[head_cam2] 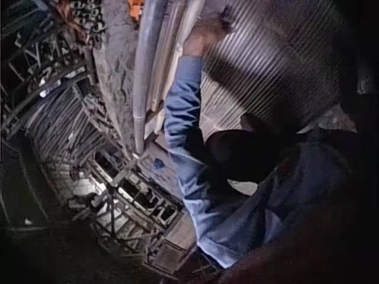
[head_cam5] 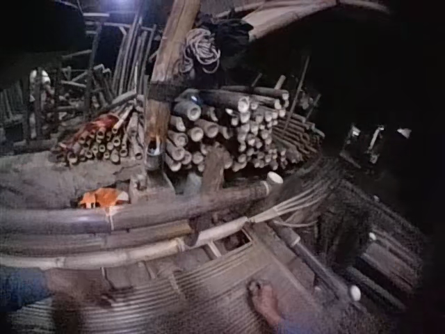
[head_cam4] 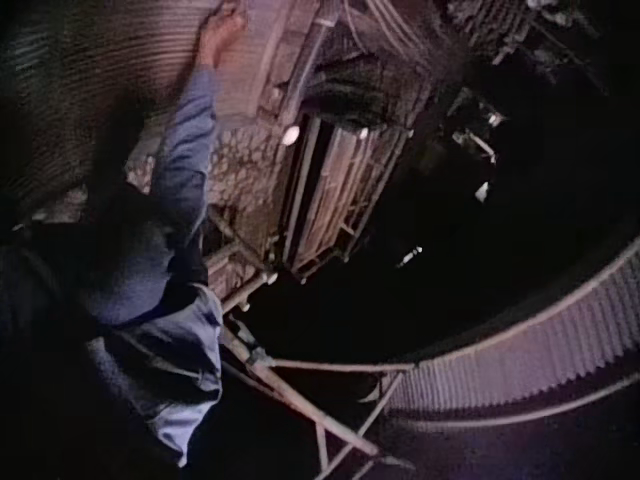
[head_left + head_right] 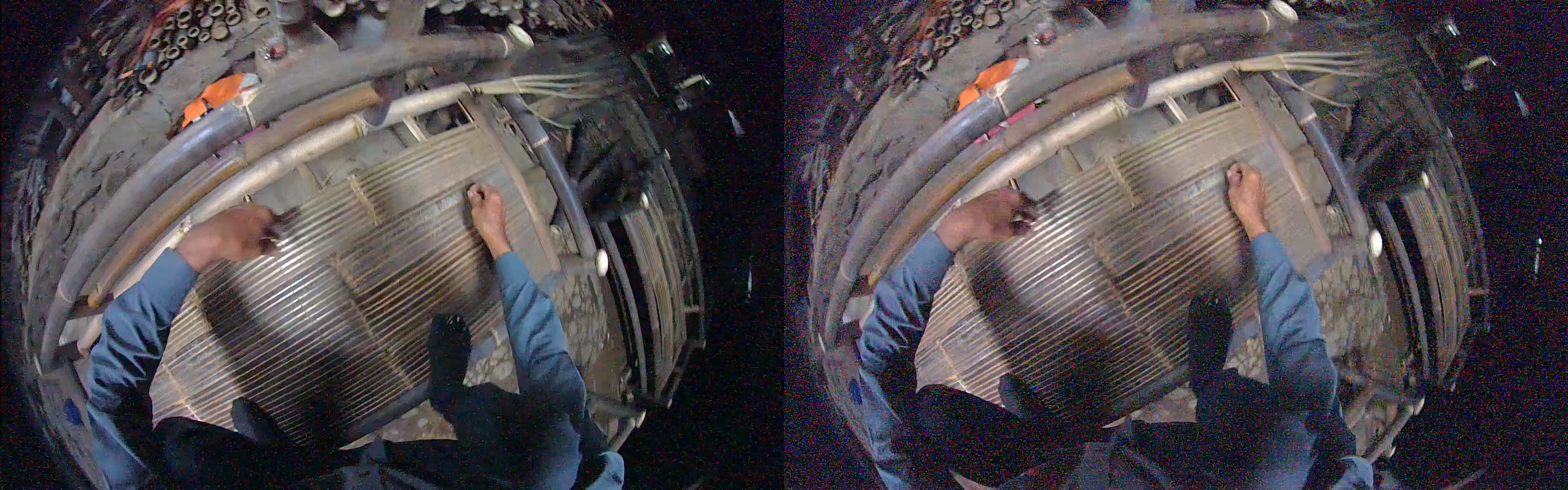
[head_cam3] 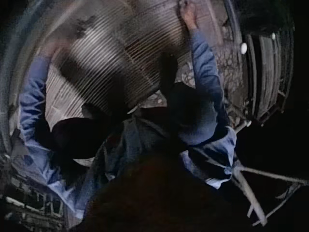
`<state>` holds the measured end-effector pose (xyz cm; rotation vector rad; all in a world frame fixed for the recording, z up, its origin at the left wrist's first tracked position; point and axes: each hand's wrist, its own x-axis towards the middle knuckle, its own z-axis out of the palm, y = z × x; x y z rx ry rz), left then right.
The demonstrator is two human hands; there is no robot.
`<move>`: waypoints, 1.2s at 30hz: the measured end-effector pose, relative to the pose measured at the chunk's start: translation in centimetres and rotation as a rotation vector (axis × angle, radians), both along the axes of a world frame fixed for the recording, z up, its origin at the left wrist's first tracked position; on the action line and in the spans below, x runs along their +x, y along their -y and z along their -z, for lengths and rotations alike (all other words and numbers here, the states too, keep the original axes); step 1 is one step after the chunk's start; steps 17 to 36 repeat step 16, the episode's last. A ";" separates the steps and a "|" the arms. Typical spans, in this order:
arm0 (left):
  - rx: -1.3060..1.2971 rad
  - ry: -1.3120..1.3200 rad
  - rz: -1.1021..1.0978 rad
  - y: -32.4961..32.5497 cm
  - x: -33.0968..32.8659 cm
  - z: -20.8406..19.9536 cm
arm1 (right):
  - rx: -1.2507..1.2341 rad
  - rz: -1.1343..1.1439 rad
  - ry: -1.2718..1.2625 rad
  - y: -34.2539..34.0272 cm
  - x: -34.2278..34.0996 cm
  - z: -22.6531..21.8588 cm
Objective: The person weaves a bamboo mat by threading twine through thin slats and tying knots. They use a marker to mark positions on the slats and adjust the alignment by hand.
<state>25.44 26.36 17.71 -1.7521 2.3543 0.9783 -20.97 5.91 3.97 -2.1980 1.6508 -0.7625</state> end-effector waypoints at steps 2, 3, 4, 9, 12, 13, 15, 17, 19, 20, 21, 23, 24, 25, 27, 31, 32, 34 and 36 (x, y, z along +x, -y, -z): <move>-0.010 -0.039 0.045 3.1 -3.7 -1.6 | -0.054 0.008 -0.031 3.7 1.0 0.5; -0.030 -0.005 0.078 4.9 -6.0 -3.1 | -0.081 0.027 -0.059 5.4 0.3 0.8; -0.044 0.037 0.102 6.4 -7.8 -4.4 | -0.082 -0.002 -0.061 7.1 0.1 1.1; -0.209 0.026 -0.028 11.6 -12.4 -2.8 | -0.179 -0.186 -0.224 11.0 2.2 3.2; -0.236 -0.026 -0.207 15.7 -16.9 0.4 | -0.328 -0.318 -0.296 11.8 2.2 4.3; -0.275 -0.055 -0.292 17.1 -18.5 2.9 | -0.363 -0.354 -0.296 11.7 2.0 4.7; -0.378 -0.059 -0.444 20.0 -21.6 7.2 | -0.309 -0.386 -0.369 12.4 1.4 5.8; -0.434 -0.034 -0.513 21.6 -23.1 9.1 | -0.285 -0.401 -0.408 13.0 1.2 6.7; -0.434 -0.034 -0.513 21.6 -23.1 9.1 | -0.285 -0.401 -0.408 13.0 1.2 6.7; -0.434 -0.034 -0.513 21.6 -23.1 9.1 | -0.285 -0.401 -0.408 13.0 1.2 6.7; -0.434 -0.034 -0.513 21.6 -23.1 9.1 | -0.285 -0.401 -0.408 13.0 1.2 6.7; -0.434 -0.034 -0.513 21.6 -23.1 9.1 | -0.285 -0.401 -0.408 13.0 1.2 6.7; -0.434 -0.034 -0.513 21.6 -23.1 9.1 | -0.285 -0.401 -0.408 13.0 1.2 6.7; -0.434 -0.034 -0.513 21.6 -23.1 9.1 | -0.285 -0.401 -0.408 13.0 1.2 6.7; -0.434 -0.034 -0.513 21.6 -23.1 9.1 | -0.285 -0.401 -0.408 13.0 1.2 6.7; -0.434 -0.034 -0.513 21.6 -23.1 9.1 | -0.285 -0.401 -0.408 13.0 1.2 6.7; -0.434 -0.034 -0.513 21.6 -23.1 9.1 | -0.285 -0.401 -0.408 13.0 1.2 6.7; -0.434 -0.034 -0.513 21.6 -23.1 9.1 | -0.285 -0.401 -0.408 13.0 1.2 6.7; -0.434 -0.034 -0.513 21.6 -23.1 9.1 | -0.285 -0.401 -0.408 13.0 1.2 6.7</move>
